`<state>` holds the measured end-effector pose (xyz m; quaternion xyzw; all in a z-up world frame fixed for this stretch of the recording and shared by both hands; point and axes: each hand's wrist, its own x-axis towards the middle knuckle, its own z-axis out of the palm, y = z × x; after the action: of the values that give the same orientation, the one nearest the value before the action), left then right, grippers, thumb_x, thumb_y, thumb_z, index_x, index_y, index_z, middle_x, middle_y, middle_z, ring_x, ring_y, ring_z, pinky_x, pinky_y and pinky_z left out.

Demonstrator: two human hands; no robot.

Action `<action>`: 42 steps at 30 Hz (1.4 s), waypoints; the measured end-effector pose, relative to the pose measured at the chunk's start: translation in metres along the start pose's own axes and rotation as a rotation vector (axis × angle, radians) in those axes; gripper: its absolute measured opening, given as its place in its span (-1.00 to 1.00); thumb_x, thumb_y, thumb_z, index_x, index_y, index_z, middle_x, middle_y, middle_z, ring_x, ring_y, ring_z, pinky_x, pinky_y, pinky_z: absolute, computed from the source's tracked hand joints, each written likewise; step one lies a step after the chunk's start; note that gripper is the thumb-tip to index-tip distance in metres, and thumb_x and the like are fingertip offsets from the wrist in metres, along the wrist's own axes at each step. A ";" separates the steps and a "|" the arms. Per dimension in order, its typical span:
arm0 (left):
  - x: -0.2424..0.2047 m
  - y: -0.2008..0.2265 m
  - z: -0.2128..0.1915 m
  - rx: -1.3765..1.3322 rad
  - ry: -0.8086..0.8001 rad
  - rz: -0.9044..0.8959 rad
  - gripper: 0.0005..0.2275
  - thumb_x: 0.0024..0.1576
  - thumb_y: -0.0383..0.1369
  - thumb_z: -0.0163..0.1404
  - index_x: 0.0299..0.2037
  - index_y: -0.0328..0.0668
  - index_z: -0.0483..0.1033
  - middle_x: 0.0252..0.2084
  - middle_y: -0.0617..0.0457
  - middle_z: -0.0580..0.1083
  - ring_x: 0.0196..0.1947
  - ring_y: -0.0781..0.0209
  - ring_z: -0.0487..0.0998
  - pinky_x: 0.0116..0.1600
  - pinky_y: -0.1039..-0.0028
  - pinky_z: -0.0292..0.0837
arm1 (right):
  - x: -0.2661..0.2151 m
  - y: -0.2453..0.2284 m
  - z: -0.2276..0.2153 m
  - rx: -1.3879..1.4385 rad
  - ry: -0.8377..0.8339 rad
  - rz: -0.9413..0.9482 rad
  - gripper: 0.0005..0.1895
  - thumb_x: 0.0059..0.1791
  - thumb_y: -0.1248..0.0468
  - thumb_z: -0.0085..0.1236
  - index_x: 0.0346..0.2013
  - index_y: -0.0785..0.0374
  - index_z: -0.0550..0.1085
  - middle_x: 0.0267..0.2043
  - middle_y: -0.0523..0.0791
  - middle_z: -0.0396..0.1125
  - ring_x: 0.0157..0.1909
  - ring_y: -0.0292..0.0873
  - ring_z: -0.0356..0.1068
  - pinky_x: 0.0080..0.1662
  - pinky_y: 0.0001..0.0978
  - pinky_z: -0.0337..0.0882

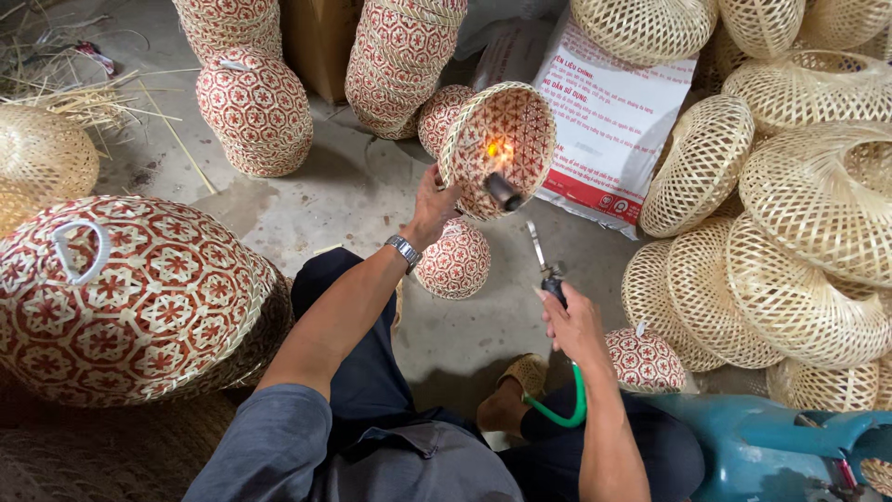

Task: The person sits on the floor and uses a handheld blowtorch to apply flame to the surface of woven baskets. They pick up individual baskets, rotate them to expose different areas to the flame, and then place them back into a stack. The process is repeated for multiple baskets.

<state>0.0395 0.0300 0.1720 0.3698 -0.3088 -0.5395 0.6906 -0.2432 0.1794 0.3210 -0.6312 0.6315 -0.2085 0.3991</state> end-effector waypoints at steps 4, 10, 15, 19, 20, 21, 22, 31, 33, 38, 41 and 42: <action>-0.003 -0.006 0.002 0.075 -0.008 0.060 -0.35 0.07 -0.46 0.03 0.40 -0.37 0.05 0.21 -0.16 0.34 0.12 0.11 0.41 0.17 0.31 0.46 | 0.016 -0.002 0.006 -0.008 0.053 -0.021 -0.68 0.08 0.10 0.06 -0.20 0.36 0.47 -0.54 -0.11 0.34 -0.60 -0.27 0.33 -0.58 -0.36 0.32; -0.010 0.014 0.017 0.110 0.059 -0.011 -0.38 0.07 -0.46 0.06 0.35 -0.37 0.10 0.16 -0.18 0.31 0.08 0.09 0.43 0.13 0.33 0.51 | 0.027 -0.007 0.003 0.030 -0.066 -0.071 -0.73 0.05 0.15 0.01 -0.13 0.30 0.47 -0.48 -0.16 0.37 -0.59 -0.29 0.34 -0.59 -0.39 0.34; -0.011 0.030 0.019 0.186 0.129 0.160 -0.38 0.05 -0.47 0.01 0.35 -0.34 0.06 0.20 -0.16 0.27 0.14 0.09 0.39 0.14 0.33 0.55 | -0.007 -0.004 -0.002 0.050 0.048 -0.024 -0.71 0.03 0.14 0.03 -0.05 0.23 0.51 -0.51 -0.14 0.36 -0.58 -0.30 0.33 -0.59 -0.39 0.33; -0.012 0.035 0.024 0.249 0.175 0.221 -0.36 0.06 -0.46 0.00 0.38 -0.34 0.04 0.19 -0.16 0.28 0.17 0.08 0.39 0.16 0.34 0.51 | -0.019 0.003 -0.007 -0.038 -0.029 0.064 -0.70 0.05 0.14 0.09 -0.20 0.36 0.52 -0.54 -0.10 0.37 -0.61 -0.25 0.37 -0.59 -0.37 0.34; -0.013 0.034 0.025 0.275 0.192 0.222 -0.36 0.06 -0.45 0.01 0.38 -0.34 0.03 0.20 -0.15 0.27 0.18 0.09 0.38 0.17 0.36 0.50 | -0.018 0.005 -0.007 -0.016 0.018 0.048 -0.71 0.05 0.14 0.08 -0.19 0.35 0.51 -0.54 -0.10 0.37 -0.61 -0.26 0.36 -0.60 -0.37 0.34; -0.013 0.033 0.026 0.288 0.177 0.244 -0.36 0.06 -0.47 0.00 0.38 -0.35 0.04 0.21 -0.15 0.26 0.19 0.09 0.39 0.18 0.36 0.50 | -0.015 0.007 -0.007 0.006 0.064 0.032 -0.71 0.06 0.14 0.08 -0.18 0.34 0.51 -0.54 -0.10 0.36 -0.61 -0.27 0.35 -0.60 -0.37 0.34; -0.014 0.033 0.025 0.300 0.164 0.267 -0.36 0.06 -0.48 0.00 0.38 -0.36 0.05 0.23 -0.15 0.24 0.20 0.09 0.39 0.19 0.35 0.50 | -0.012 0.009 -0.007 0.027 0.109 0.015 -0.72 0.06 0.14 0.07 -0.16 0.33 0.50 -0.54 -0.11 0.35 -0.62 -0.28 0.34 -0.60 -0.37 0.34; -0.024 0.027 0.029 0.191 0.057 0.126 -0.33 0.04 -0.47 -0.01 0.40 -0.35 0.01 0.15 -0.16 0.31 0.03 0.13 0.47 -0.03 0.37 0.55 | 0.022 0.008 -0.001 0.120 0.107 -0.069 -0.73 0.08 0.17 0.03 -0.10 0.32 0.47 -0.50 -0.15 0.35 -0.59 -0.34 0.32 -0.60 -0.43 0.33; -0.019 0.028 0.027 0.174 0.066 0.117 -0.33 0.04 -0.47 0.00 0.40 -0.33 0.00 0.15 -0.16 0.30 0.03 0.14 0.46 -0.03 0.36 0.55 | 0.019 0.009 -0.004 0.086 -0.002 -0.070 -0.75 0.06 0.19 0.03 -0.10 0.29 0.50 -0.52 -0.15 0.35 -0.62 -0.32 0.30 -0.61 -0.43 0.32; -0.008 0.026 0.017 0.101 0.077 0.233 -0.37 0.13 -0.47 0.01 0.41 -0.30 -0.02 0.22 -0.16 0.29 0.12 0.12 0.45 0.11 0.33 0.58 | -0.005 0.014 -0.007 0.103 0.065 -0.021 -0.76 0.06 0.20 0.05 -0.13 0.33 0.48 -0.53 -0.14 0.36 -0.63 -0.33 0.30 -0.61 -0.42 0.31; -0.004 0.032 0.018 0.069 0.148 0.147 -0.33 0.09 -0.47 0.01 0.41 -0.25 -0.05 0.18 -0.17 0.28 0.08 0.08 0.48 0.00 0.30 0.64 | -0.016 0.017 -0.016 0.109 0.076 0.024 -0.76 0.09 0.20 0.04 -0.16 0.36 0.50 -0.53 -0.13 0.35 -0.63 -0.31 0.28 -0.61 -0.41 0.29; -0.004 0.035 0.020 0.073 0.141 0.138 -0.33 0.09 -0.47 0.00 0.42 -0.25 -0.05 0.18 -0.17 0.28 0.08 0.07 0.49 0.00 0.29 0.66 | -0.018 0.019 -0.018 0.099 0.035 0.057 -0.77 0.08 0.21 0.03 -0.15 0.34 0.51 -0.54 -0.13 0.35 -0.62 -0.31 0.29 -0.61 -0.41 0.29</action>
<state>0.0406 0.0355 0.2120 0.4096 -0.3037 -0.4514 0.7322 -0.2710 0.1945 0.3220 -0.5885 0.6451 -0.2391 0.4247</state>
